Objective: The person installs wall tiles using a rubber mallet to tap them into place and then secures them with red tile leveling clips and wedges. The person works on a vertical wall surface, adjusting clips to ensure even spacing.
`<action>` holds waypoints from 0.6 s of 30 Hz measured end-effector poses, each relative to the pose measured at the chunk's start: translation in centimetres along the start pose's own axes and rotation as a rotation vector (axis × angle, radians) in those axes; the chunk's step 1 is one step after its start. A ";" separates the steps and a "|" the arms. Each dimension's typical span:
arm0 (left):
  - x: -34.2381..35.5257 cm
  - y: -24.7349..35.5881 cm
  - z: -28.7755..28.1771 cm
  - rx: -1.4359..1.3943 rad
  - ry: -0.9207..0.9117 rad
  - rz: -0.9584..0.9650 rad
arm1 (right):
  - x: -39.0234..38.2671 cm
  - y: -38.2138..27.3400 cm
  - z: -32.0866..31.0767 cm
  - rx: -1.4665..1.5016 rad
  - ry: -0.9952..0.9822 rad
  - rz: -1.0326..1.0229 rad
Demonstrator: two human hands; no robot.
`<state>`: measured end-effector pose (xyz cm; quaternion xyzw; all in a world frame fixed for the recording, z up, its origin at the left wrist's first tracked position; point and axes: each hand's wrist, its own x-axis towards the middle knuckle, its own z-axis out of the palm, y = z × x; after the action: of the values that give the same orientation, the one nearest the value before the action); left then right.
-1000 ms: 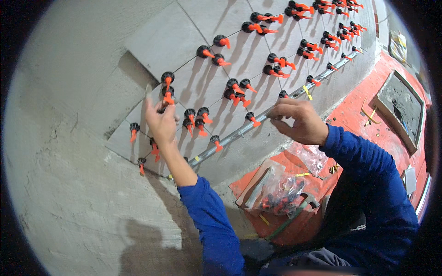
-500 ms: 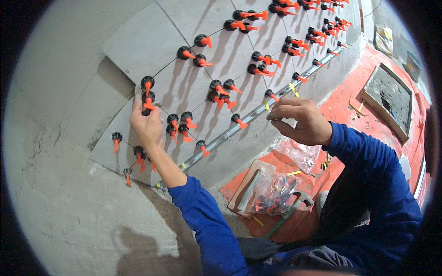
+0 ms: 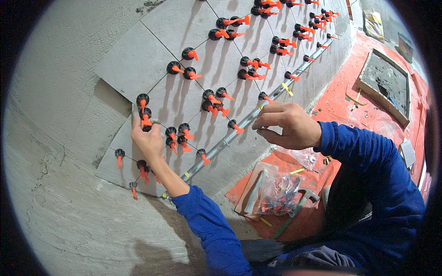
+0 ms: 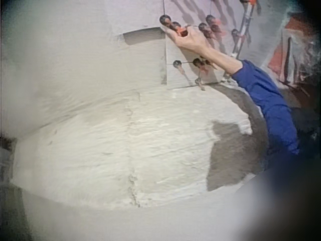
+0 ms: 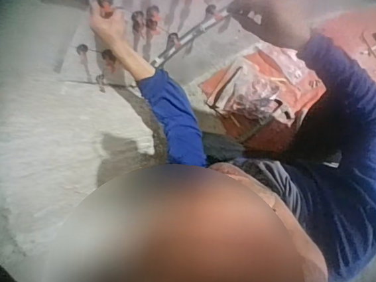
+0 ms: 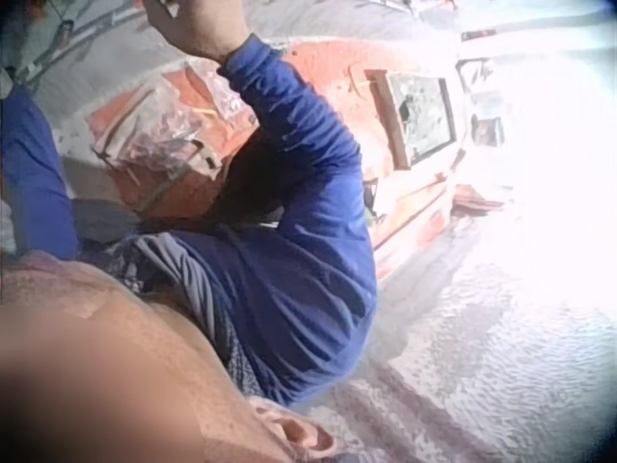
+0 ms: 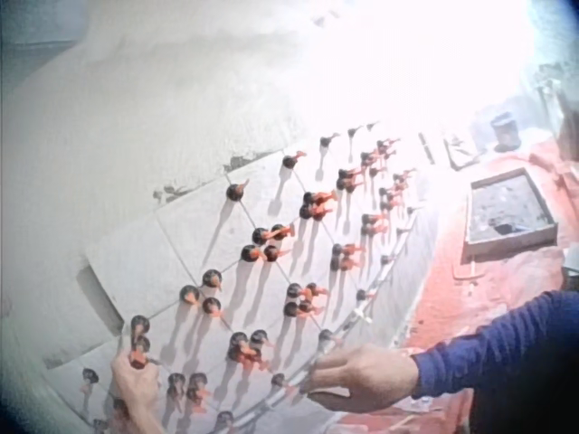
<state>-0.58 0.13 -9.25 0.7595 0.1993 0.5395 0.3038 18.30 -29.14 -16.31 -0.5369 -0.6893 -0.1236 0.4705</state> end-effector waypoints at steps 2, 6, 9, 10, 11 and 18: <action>0.1 -0.1 0.1 0.032 0.016 0.124 | 0.1 -0.2 0.2 0.001 0.002 0.005; 0.1 -0.5 -0.2 -0.001 -0.012 -0.030 | 0.1 -0.3 0.2 0.000 -0.005 0.019; 0.1 -0.8 -0.4 0.028 0.000 0.050 | 0.1 0.0 -0.1 -0.003 -0.007 0.030; 0.1 -0.8 -0.4 0.027 -0.007 0.072 | 0.1 0.1 -0.2 -0.004 -0.005 0.038; 0.0 -0.8 -0.4 0.027 -0.014 0.091 | 0.0 0.2 -0.3 -0.002 0.000 0.039; -2.2 3.1 -2.1 0.015 0.287 -0.039 | -0.6 1.1 -0.6 0.009 -0.067 0.082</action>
<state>-3.34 -3.02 -8.24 0.6728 0.2593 0.6352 0.2768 19.52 -29.46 -16.82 -0.5664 -0.6825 -0.0831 0.4544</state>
